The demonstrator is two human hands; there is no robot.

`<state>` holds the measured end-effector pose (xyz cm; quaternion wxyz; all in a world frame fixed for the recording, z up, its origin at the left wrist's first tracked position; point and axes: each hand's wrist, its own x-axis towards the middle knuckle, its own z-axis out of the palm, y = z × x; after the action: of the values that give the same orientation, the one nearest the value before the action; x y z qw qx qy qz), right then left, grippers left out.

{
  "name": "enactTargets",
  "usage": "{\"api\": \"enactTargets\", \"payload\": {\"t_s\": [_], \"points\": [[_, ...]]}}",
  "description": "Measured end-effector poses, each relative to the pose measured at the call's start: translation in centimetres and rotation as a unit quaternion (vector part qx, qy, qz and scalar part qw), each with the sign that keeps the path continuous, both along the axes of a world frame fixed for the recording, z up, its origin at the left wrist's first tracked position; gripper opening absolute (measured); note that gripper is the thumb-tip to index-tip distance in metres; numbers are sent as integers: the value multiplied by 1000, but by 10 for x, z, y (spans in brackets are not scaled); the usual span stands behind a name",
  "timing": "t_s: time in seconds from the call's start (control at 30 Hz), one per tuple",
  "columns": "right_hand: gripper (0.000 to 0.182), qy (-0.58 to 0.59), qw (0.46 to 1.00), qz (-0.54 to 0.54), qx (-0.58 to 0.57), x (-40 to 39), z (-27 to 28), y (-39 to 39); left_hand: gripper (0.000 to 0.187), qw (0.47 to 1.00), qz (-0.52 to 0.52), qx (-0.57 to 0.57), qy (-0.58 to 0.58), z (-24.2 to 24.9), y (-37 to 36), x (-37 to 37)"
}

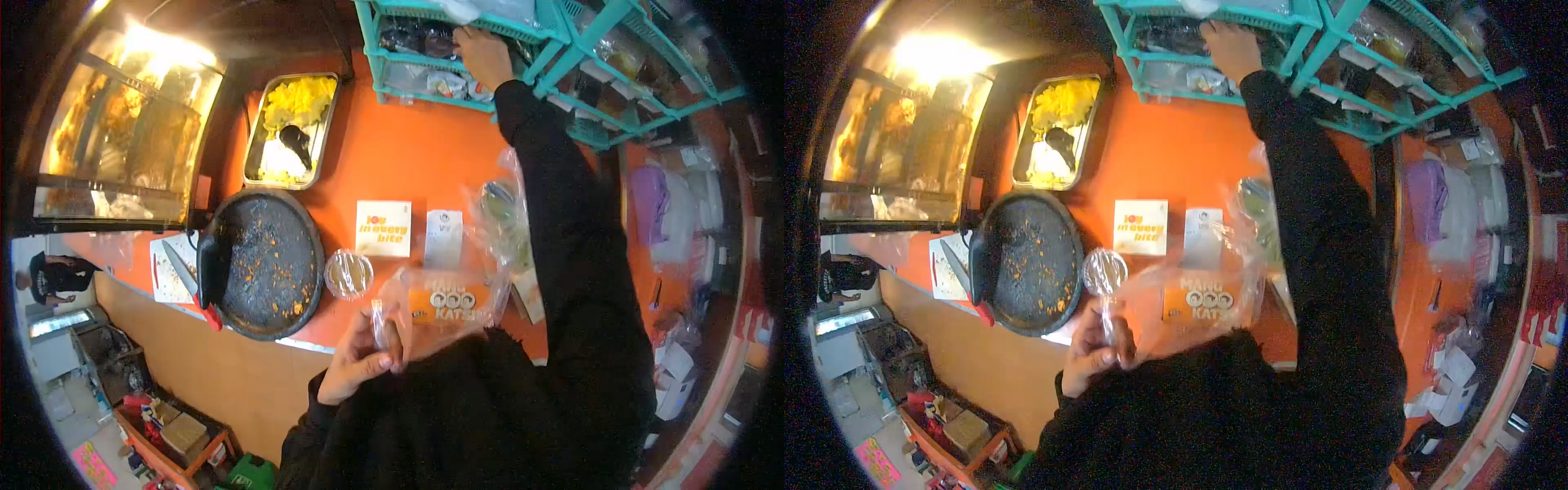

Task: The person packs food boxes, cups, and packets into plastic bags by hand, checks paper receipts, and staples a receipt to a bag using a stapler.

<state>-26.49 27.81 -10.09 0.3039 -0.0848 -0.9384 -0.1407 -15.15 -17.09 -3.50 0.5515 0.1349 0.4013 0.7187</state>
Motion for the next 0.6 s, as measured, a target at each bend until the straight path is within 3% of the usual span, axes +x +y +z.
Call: {"api": "enactTargets", "payload": {"t_s": [0.03,0.1,0.2,0.23,0.27,0.3,0.33,0.43,0.47,0.6], "points": [[25,50,996,30,67,8,4,-7,63,1000,4,-22,16,5,2,-1],[15,-39,994,49,94,42,39,-48,71,999,32,-36,7,10,3,2],[13,142,966,132,-173,120,111,-169,76,997,66,-40,-22,8,3,9],[15,27,920,215,-327,142,110,-195,76,997,63,-40,-24,8,5,10],[18,-76,839,247,-479,164,110,-222,76,997,76,-25,-19,8,4,12],[16,-222,794,253,-506,180,110,-241,77,996,87,-10,-16,8,4,14],[15,-242,784,265,-507,186,94,-256,76,995,97,-12,1,11,5,16],[14,-298,837,264,-376,216,-34,-278,75,994,86,-24,55,13,1,16],[14,-296,838,263,-376,220,-32,-280,73,989,111,-27,96,12,3,20],[16,-356,840,89,-399,214,-17,-291,70,983,81,-80,140,20,-6,27]]}}
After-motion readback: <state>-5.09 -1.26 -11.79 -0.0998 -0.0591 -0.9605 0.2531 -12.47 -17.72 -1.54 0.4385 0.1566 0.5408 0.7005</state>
